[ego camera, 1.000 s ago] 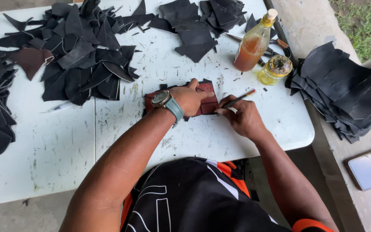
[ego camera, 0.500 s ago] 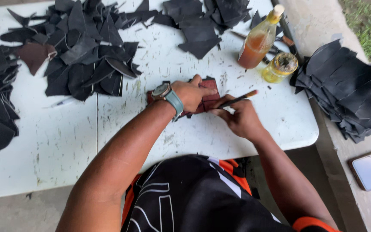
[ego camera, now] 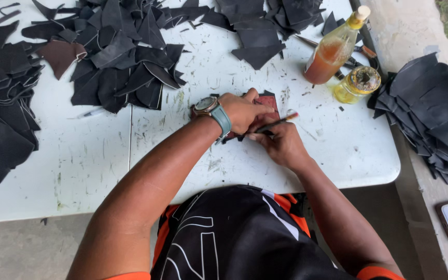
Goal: The person aligns a stack of black leather pieces on a red template and uses a pencil to mark lines on the top piece. They repeat this process by picking up new pieces from a pile, aligning them, and marking them.
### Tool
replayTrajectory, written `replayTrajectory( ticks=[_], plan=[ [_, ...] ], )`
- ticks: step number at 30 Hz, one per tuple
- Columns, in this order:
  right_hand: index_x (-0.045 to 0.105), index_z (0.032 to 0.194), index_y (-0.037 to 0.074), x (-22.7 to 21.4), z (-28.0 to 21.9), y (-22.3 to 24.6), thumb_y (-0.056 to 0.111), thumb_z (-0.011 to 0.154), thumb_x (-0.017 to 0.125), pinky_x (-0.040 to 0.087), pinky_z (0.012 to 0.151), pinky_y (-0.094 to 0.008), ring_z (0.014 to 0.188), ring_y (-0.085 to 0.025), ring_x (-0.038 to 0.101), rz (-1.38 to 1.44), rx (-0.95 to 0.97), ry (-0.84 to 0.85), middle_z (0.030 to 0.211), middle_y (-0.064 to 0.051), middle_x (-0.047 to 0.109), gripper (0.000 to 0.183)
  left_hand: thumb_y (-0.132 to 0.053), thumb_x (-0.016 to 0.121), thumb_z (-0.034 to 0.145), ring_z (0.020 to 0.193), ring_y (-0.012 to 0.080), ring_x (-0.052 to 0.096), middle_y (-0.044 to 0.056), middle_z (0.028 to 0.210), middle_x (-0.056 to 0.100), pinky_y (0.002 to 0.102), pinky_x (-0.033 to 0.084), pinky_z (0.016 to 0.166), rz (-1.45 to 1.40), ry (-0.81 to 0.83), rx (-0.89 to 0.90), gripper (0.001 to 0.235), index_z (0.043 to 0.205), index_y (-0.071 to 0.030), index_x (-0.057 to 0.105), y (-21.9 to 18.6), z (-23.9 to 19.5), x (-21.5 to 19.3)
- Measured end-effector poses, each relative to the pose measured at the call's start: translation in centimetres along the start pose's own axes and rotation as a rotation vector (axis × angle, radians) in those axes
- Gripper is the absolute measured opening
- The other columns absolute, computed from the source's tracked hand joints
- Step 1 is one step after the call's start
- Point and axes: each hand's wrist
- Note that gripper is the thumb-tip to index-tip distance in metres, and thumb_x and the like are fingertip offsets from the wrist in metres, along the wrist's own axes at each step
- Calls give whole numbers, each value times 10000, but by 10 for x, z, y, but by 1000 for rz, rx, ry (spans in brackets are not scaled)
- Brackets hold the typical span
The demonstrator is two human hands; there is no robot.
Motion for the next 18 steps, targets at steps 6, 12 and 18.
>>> replayTrajectory(
  ticks=[6,12,18],
  plan=[
    [724,962,66,7,3,-5,94,885,771,569,763,-361,859,-238,732,-74,-33,22,932,-76,758,94,-271,768,805,1042,270,699,52,1466,434,427,599,808,-5,7,27,742,1449,-485,467,8,1,1],
    [712,984,51,3,-1,-6,50,864,751,564,752,-362,859,-241,721,-80,-50,12,938,-93,749,126,-315,787,832,1015,294,701,69,1446,444,452,566,841,-26,-53,57,668,1425,-445,508,9,-1,6],
    [736,990,60,2,0,-4,87,903,769,574,743,-328,827,-217,729,15,-13,3,948,-70,765,97,-216,829,746,1070,265,691,20,1467,447,422,583,841,-100,-44,30,671,1338,-400,570,9,-11,-4]
  ],
)
Point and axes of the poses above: each hand's wrist, its own z-axis towards the middle knuckle, its own x-axis out of the palm, y = z × x
